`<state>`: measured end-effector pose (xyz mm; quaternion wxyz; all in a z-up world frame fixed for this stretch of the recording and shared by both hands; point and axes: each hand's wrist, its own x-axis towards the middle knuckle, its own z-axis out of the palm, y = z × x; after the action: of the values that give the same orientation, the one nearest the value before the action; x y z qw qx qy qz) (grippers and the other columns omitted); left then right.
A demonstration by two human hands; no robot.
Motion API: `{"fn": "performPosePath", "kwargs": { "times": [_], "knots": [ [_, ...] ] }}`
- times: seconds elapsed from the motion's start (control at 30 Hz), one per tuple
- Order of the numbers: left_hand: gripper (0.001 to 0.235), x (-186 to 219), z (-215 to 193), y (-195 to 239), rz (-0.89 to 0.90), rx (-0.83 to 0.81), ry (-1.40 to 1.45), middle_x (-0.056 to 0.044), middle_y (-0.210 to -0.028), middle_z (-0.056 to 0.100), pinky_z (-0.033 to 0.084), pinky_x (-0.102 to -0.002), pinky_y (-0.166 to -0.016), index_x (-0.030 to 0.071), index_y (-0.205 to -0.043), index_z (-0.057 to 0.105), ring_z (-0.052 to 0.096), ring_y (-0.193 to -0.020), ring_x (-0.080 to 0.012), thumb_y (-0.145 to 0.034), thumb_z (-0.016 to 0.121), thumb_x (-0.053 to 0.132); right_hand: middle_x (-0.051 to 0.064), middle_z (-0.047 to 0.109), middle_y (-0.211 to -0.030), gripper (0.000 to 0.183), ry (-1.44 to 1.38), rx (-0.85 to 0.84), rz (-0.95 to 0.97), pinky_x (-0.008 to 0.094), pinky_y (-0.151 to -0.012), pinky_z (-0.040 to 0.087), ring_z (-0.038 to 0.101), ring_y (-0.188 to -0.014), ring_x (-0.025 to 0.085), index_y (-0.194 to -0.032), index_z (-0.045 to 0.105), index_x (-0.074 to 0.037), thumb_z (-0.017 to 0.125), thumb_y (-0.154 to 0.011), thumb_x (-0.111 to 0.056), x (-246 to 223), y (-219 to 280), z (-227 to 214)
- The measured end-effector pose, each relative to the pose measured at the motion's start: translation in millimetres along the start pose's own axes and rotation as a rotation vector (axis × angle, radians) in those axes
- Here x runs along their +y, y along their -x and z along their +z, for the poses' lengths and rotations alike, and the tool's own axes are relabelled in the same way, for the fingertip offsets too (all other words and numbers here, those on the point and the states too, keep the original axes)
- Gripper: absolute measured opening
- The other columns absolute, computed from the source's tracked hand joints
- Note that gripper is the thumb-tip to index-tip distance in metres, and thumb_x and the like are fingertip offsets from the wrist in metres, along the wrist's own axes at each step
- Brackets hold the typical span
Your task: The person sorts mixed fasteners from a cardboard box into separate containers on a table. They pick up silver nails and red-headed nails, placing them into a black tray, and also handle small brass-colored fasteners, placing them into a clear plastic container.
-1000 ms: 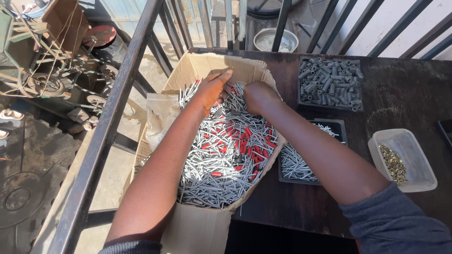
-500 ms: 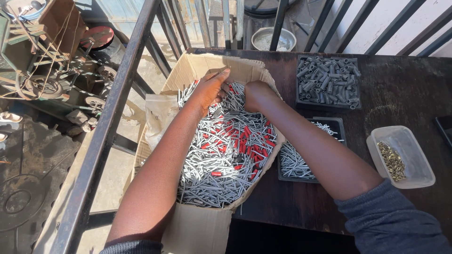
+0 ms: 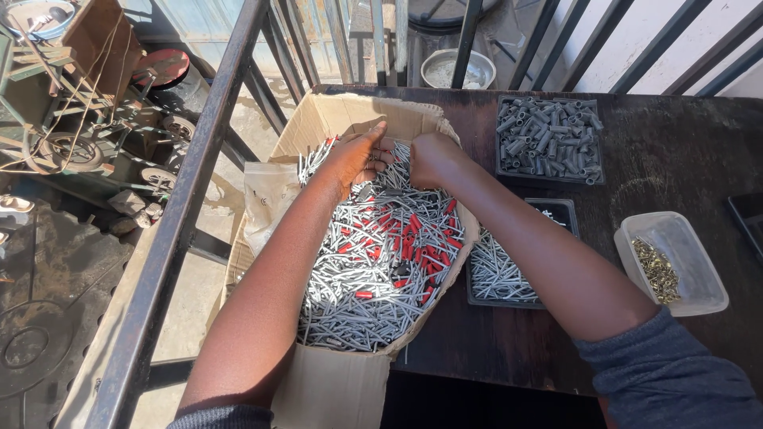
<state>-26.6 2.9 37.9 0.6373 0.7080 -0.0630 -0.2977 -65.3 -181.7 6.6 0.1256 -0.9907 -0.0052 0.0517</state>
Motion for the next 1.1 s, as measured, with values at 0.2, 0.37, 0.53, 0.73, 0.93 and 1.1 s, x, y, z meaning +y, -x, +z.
{"fn": "performPosePath", "kwargs": {
  "times": [0.2,0.37,0.53,0.73,0.93,1.1],
  "knots": [
    [0.064,-24,1,-27,-0.06,-0.122,0.004,-0.004,-0.078,0.073,0.059,-0.021,-0.061,0.011,-0.096,0.075,0.07,-0.067,-0.0106,-0.093,0.052,0.07,0.004,0.073,-0.064,0.006,-0.212,0.006,0.046,0.042,-0.071,0.058,0.075,-0.08,0.035,-0.066,0.076,-0.023,0.072,-0.064,-0.027,-26,30,-66],
    [0.063,-10,3,-13,-0.053,-0.119,0.043,-0.004,-0.078,0.07,0.061,-0.024,-0.065,0.011,-0.095,0.072,0.073,-0.071,-0.0159,-0.093,0.053,0.07,0.009,0.076,-0.075,0.016,-0.665,-0.065,-0.163,0.033,-0.075,0.058,0.076,-0.074,0.022,-0.092,0.08,-0.011,0.073,-0.078,-0.01,-43,47,-87],
    [0.061,-10,-3,-16,-0.051,-0.034,0.055,-0.004,-0.071,0.065,0.05,-0.021,-0.054,0.009,-0.093,0.074,0.06,-0.059,-0.0127,-0.096,0.053,0.066,0.012,0.074,-0.073,0.012,-0.628,0.121,-0.203,0.04,-0.075,0.058,0.075,-0.074,0.028,-0.092,0.079,-0.006,0.07,-0.085,-0.004,-31,36,-67],
    [0.053,-7,-1,-13,-0.028,0.034,0.033,-0.003,-0.064,0.061,0.042,-0.017,-0.044,0.01,-0.091,0.077,0.056,-0.053,-0.0114,-0.093,0.062,0.062,0.011,0.073,-0.067,0.014,-0.077,0.076,-0.079,0.047,-0.066,0.058,0.072,-0.069,0.039,-0.073,0.078,-0.019,0.067,-0.08,-0.023,17,-13,18],
    [0.055,-11,-4,-28,0.0,0.038,0.084,-0.007,-0.07,0.067,0.048,-0.021,-0.051,0.007,-0.098,0.075,0.064,-0.059,-0.0128,-0.094,0.062,0.06,0.018,0.075,-0.078,0.021,-0.12,0.063,-0.18,0.054,-0.084,0.06,0.073,-0.084,0.048,-0.091,0.082,-0.008,0.072,-0.074,-0.012,8,-4,21],
    [0.061,-10,-2,-23,-0.033,-0.015,0.135,-0.009,-0.083,0.076,0.055,-0.025,-0.064,0.008,-0.102,0.071,0.071,-0.072,-0.0148,-0.092,0.057,0.066,0.014,0.076,-0.074,0.016,-0.108,0.07,-0.164,0.053,-0.077,0.06,0.073,-0.08,0.047,-0.083,0.084,-0.015,0.077,-0.072,-0.024,16,-13,31]
  ]
}}
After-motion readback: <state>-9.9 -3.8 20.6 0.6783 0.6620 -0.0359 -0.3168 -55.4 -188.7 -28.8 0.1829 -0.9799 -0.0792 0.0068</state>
